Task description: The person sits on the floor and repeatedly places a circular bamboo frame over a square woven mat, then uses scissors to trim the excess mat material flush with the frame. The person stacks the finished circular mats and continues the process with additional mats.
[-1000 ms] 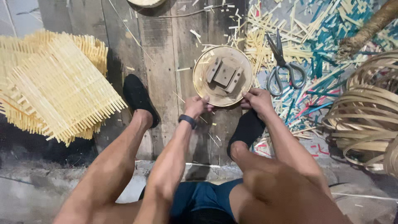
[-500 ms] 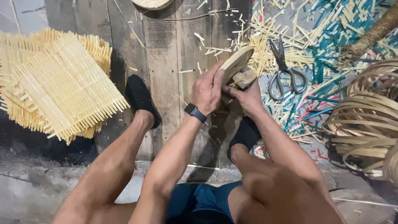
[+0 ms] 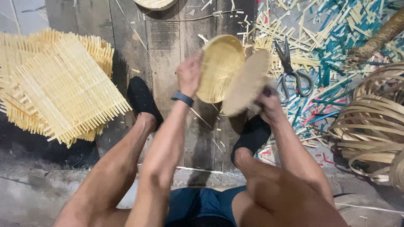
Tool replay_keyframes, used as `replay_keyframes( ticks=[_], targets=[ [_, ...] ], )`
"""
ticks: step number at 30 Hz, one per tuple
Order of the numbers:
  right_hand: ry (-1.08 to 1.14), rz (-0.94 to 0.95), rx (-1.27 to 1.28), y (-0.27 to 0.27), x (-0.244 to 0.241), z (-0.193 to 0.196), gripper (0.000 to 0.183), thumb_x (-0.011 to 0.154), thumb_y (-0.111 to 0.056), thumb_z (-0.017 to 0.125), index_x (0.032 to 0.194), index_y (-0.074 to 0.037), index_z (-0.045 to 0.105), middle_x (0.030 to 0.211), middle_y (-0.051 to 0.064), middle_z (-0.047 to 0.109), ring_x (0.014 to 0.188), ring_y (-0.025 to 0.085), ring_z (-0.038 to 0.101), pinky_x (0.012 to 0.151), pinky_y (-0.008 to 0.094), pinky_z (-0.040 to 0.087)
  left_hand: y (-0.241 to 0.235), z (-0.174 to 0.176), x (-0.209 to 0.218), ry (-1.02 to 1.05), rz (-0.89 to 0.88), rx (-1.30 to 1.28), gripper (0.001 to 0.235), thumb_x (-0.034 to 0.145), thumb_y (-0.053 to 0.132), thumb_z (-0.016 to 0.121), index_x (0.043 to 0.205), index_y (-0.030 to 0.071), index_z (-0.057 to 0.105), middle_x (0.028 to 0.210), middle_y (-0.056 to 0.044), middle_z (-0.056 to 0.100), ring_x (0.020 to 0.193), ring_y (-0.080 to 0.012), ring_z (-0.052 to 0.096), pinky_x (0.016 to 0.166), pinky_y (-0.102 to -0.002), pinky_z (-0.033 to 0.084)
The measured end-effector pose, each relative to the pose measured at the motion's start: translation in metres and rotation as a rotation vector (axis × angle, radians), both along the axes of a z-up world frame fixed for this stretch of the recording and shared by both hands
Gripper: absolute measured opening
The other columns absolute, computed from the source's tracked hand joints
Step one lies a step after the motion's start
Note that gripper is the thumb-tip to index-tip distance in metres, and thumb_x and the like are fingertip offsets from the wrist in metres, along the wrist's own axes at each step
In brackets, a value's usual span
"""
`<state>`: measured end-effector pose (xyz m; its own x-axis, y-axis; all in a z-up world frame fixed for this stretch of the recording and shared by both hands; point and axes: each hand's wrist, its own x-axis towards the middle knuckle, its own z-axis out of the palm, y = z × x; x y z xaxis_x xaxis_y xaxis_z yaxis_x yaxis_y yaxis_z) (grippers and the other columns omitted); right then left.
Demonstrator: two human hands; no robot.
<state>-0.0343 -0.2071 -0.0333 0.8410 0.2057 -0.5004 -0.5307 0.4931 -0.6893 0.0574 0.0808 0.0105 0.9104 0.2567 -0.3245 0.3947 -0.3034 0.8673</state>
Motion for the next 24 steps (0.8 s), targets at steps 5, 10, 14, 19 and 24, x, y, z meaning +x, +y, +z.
replay_keyframes(
  ticks=[5,10,14,19,24],
  targets=[
    [0.039,-0.135,0.225,-0.063,-0.048,-0.033,0.092,0.088,-0.056,0.074,0.158,-0.008,0.039,0.151,0.006,0.056,0.141,0.027,0.053,0.121,0.049,0.043,0.070,-0.053,0.019,0.187,-0.022,0.324,0.063,0.112,0.049,0.057,0.100,-0.011,0.072,0.095,-0.031,0.071,0.090,-0.0402,0.069,0.084,-0.050,0.052],
    [-0.017,-0.106,0.296,-0.077,-0.065,-0.035,0.097,0.086,-0.071,0.062,0.160,-0.015,0.034,0.157,0.007,0.049,0.144,0.031,0.048,0.119,0.052,0.039,0.003,-0.069,-0.016,-0.306,-0.201,0.574,0.059,0.097,0.032,0.062,0.144,-0.004,0.055,0.148,-0.027,0.055,0.141,-0.0394,0.048,0.121,-0.046,0.034],
    [0.146,-0.088,0.207,-0.066,-0.076,-0.060,0.096,0.085,-0.064,0.070,0.159,-0.014,0.036,0.156,0.007,0.049,0.142,0.028,0.048,0.118,0.050,0.039,-0.054,-0.084,-0.074,-0.368,-0.716,0.789,0.058,0.081,0.026,0.070,0.128,-0.006,0.060,0.145,-0.028,0.054,0.137,-0.0430,0.049,0.113,-0.055,0.036],
    [0.289,-0.039,0.299,-0.020,-0.068,-0.080,0.078,0.090,-0.046,0.075,0.152,-0.009,0.047,0.148,0.009,0.058,0.135,0.026,0.058,0.115,0.046,0.046,-0.004,-0.086,-0.077,-0.442,-0.571,0.708,0.042,0.085,0.003,0.060,0.127,0.001,0.068,0.136,-0.016,0.068,0.129,-0.0350,0.062,0.109,-0.046,0.052],
    [0.355,-0.035,0.291,0.028,-0.051,-0.079,0.060,0.094,-0.030,0.071,0.146,-0.009,0.051,0.142,0.010,0.060,0.126,0.026,0.061,0.108,0.045,0.047,0.063,-0.059,0.016,-0.721,-0.615,0.878,0.034,0.094,0.003,0.067,0.128,0.011,0.071,0.128,-0.017,0.069,0.120,-0.0326,0.065,0.100,-0.045,0.054]
  ],
)
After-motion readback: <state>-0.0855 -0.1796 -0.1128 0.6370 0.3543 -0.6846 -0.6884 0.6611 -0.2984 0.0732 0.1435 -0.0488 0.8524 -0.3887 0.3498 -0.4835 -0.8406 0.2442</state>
